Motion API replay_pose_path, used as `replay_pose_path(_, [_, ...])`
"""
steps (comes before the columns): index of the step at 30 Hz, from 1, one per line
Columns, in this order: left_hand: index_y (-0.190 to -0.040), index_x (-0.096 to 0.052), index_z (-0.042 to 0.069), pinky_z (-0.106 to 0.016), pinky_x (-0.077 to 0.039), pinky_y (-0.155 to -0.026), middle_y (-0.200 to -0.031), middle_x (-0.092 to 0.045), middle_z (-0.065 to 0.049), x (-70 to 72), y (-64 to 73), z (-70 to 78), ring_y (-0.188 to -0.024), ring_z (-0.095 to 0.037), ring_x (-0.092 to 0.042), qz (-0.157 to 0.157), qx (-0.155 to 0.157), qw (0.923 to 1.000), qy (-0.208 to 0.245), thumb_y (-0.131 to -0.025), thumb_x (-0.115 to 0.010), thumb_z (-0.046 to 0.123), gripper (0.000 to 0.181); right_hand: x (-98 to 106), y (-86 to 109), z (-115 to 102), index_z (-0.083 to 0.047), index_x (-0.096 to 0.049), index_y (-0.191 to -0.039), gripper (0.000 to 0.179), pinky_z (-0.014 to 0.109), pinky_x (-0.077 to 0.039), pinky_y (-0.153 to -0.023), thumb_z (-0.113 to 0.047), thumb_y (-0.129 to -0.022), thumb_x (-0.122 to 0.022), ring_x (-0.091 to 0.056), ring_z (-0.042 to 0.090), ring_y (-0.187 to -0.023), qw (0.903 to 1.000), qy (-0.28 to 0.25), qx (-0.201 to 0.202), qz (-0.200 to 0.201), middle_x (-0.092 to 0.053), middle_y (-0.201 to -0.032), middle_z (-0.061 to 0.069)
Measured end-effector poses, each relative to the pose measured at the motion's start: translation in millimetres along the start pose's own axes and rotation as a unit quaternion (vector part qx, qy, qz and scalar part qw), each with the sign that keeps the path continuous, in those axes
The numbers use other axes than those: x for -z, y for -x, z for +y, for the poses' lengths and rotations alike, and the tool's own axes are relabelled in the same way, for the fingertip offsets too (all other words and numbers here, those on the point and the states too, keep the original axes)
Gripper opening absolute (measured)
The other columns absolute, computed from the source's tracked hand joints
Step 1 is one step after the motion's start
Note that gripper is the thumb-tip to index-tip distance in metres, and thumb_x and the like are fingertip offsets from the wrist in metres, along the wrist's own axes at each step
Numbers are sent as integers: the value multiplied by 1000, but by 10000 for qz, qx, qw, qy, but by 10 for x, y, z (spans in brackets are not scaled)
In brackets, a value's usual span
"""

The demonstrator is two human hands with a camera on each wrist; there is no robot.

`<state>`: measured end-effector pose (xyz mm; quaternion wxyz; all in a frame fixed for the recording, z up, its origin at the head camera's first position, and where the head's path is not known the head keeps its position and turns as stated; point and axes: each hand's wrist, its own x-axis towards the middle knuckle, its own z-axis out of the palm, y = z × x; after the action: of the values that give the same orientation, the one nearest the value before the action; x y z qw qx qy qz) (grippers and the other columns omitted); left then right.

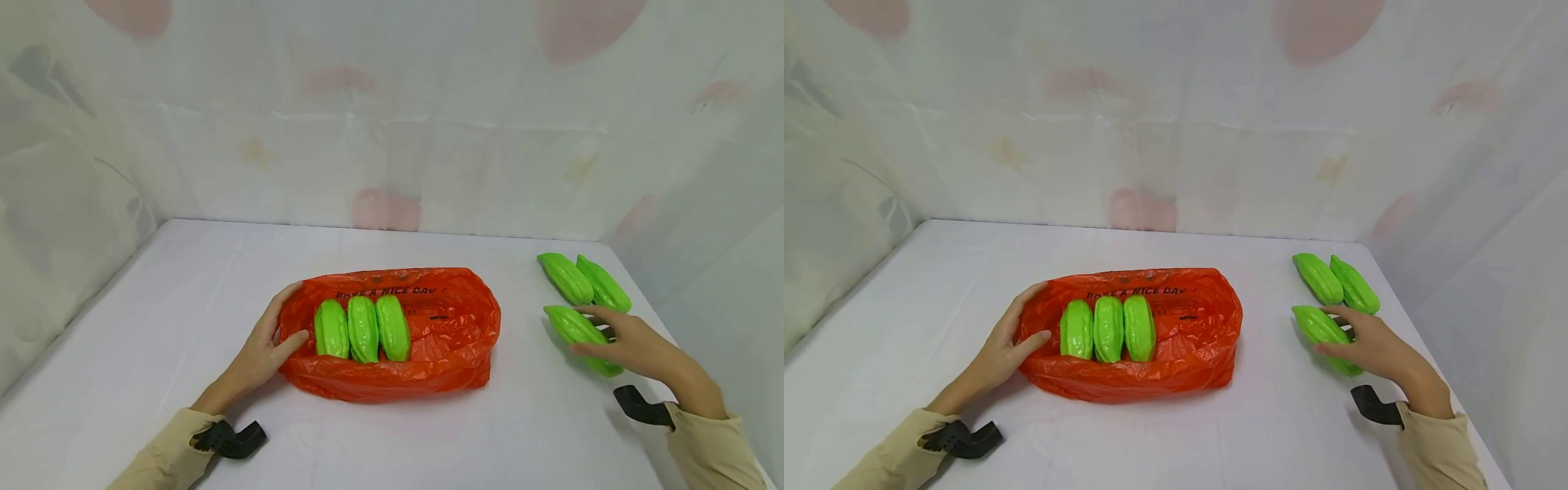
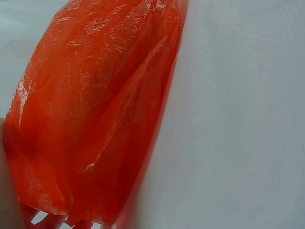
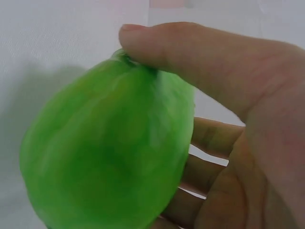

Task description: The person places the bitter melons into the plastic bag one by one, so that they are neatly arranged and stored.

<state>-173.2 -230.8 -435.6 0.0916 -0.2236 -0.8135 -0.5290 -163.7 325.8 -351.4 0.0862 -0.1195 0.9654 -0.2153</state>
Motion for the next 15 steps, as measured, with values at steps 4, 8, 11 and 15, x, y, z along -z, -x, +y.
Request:
replay_pose_path(4, [-157,-25,18,-7,-35,-103,-153,-39,-12,0,-1,2,-132,-13,-44,1,15,10000,-1,-92,-59,-1,75,-2,-2,-47,3,-43,-143,75,42,-55,-75,-35,-87,-75,-65,44,-105,10000,-64,-38,34,-57,-127,34])
replay_pose_path(8, [-157,-25,18,-7,-34,-103,-153,-39,-12,1,1,5,-133,-13,-44,2,31,10000,-26,-93,-59,-1,75,-5,-10,-100,2,-43,-144,75,44,-56,-76,-35,-87,-75,-65,44,-104,9999,-113,-9,119,-58,-127,34])
replay_pose_path(11, [-157,-25,18,-7,-34,-103,-153,-39,-12,1,2,6,-133,-13,-44,4,31,10000,-28,-93,-60,0,75,-9,-18,-139,3,-42,-144,75,47,-56,-76,-34,-88,-75,-65,46,-104,9997,-161,50,196,-58,-127,35])
replay_pose_path(15, [-157,-25,18,-7,-34,-103,-154,-38,-12,-1,2,4,-133,-13,-44,-2,14,10000,-33,-93,-60,0,75,-15,-30,-180,3,-42,-144,75,43,-56,-74,-33,-87,-75,-65,45,-104,9993,-185,104,300,-59,-126,34])
